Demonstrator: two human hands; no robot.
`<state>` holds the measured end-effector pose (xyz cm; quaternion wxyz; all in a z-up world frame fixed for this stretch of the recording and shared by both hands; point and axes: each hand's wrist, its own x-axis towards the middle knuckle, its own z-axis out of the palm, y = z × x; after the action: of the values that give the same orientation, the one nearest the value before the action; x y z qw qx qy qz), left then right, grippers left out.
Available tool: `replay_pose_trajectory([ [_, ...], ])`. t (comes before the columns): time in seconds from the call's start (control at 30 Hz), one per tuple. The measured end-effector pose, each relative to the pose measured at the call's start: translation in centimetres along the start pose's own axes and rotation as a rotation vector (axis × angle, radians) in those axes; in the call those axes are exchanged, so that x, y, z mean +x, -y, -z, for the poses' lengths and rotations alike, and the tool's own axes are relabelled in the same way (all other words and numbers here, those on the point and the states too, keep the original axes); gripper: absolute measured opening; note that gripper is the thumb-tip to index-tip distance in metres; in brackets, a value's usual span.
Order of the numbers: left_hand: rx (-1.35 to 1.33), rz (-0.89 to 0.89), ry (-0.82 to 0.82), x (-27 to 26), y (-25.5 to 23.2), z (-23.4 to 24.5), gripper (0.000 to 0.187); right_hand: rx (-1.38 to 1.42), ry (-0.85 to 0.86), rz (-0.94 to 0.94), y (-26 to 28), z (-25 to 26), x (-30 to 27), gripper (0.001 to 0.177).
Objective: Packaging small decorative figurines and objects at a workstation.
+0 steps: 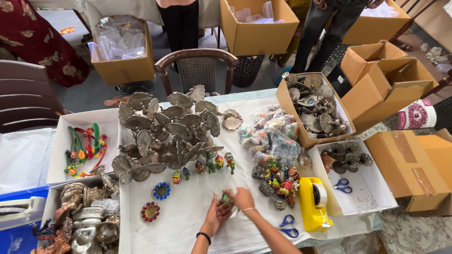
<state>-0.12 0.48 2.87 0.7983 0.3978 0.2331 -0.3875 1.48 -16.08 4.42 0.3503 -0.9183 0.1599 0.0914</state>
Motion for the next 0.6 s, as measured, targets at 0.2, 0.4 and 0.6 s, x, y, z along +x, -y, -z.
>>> replay_pose_trajectory([
  [0.2, -0.001, -0.052, 0.059, -0.5, -0.1, 0.4, 0.065, -0.107, 0.1, -0.011, 1.8, -1.5, -4.4, 0.079],
  [0.4, -0.1, -0.06, 0.005, 0.7, 0.8, 0.8, 0.054, 0.009, -0.142, 0.084, 4.4, 1.8, -4.9, 0.059],
  [0.6, -0.22, -0.002, 0.014, -1.6, -0.8, -0.4, 0.06, 0.044, -0.216, 0.83, 3.4, 0.5, -6.5, 0.047],
])
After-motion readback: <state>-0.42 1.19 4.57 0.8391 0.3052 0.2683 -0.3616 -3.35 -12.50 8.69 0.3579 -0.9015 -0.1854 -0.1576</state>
